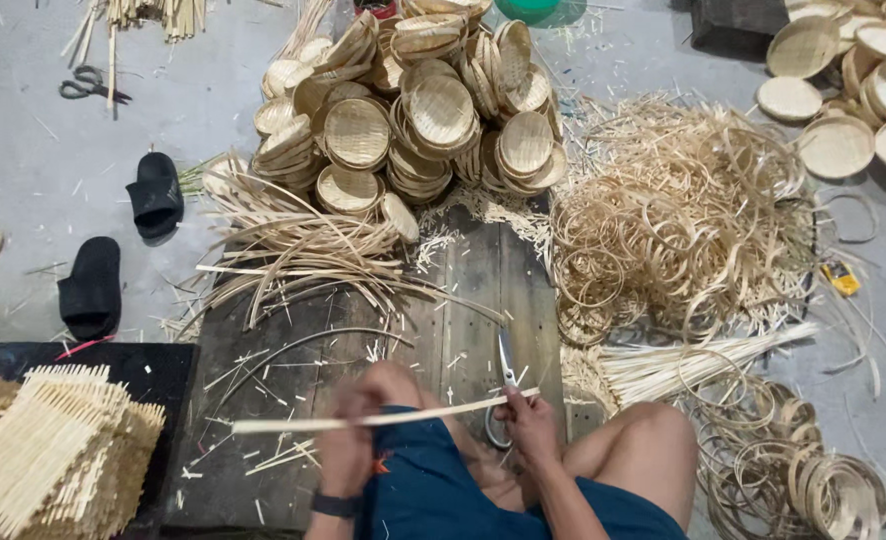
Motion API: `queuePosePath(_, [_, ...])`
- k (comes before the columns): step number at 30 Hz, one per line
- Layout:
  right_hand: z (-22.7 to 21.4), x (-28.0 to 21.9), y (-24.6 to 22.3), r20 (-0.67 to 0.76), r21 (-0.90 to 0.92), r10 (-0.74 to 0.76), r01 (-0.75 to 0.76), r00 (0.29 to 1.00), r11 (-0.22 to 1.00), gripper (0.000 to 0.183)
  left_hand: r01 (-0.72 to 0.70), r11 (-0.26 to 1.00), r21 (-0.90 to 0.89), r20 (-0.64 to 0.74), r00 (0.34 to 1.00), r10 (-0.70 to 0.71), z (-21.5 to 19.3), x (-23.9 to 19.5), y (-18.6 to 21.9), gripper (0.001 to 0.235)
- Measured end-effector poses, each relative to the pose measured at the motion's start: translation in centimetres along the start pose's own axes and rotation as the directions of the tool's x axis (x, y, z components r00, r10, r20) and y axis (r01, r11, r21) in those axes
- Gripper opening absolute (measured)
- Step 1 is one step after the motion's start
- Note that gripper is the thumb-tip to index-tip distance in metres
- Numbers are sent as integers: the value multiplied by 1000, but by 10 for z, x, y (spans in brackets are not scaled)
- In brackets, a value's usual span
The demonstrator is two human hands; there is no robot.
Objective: The person sits cross-legged on the floor and weaves thin bamboo strips into circular rings. They repeatedly bend, interlock, and tuck the strip ends to form closed loops, then place the finished rings into a nearby pile.
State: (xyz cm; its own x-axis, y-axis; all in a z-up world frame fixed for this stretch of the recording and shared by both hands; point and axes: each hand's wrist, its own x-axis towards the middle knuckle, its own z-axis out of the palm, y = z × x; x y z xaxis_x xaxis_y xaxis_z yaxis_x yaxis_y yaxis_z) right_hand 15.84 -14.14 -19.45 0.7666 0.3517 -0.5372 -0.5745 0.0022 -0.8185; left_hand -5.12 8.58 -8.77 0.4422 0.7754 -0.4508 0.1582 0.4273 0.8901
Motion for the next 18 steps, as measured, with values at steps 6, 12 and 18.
queuePosePath(6, [-5, 0, 17, -165, -41, -243, 240, 956, 970, 27, -251, 444, -860, -154, 958, 243, -44, -3, 52, 41])
queuePosePath(12, [25, -41, -49, -61, -108, -378, 370, 924, 923, 37, -42, 346, -937, 37, 975, 220, -45, -14, 54, 24])
queuePosePath(18, [32, -66, -98, 216, 317, -248, 173, 944, 933, 46, 281, 550, -787, 363, 931, 43, -60, -22, 38, 34])
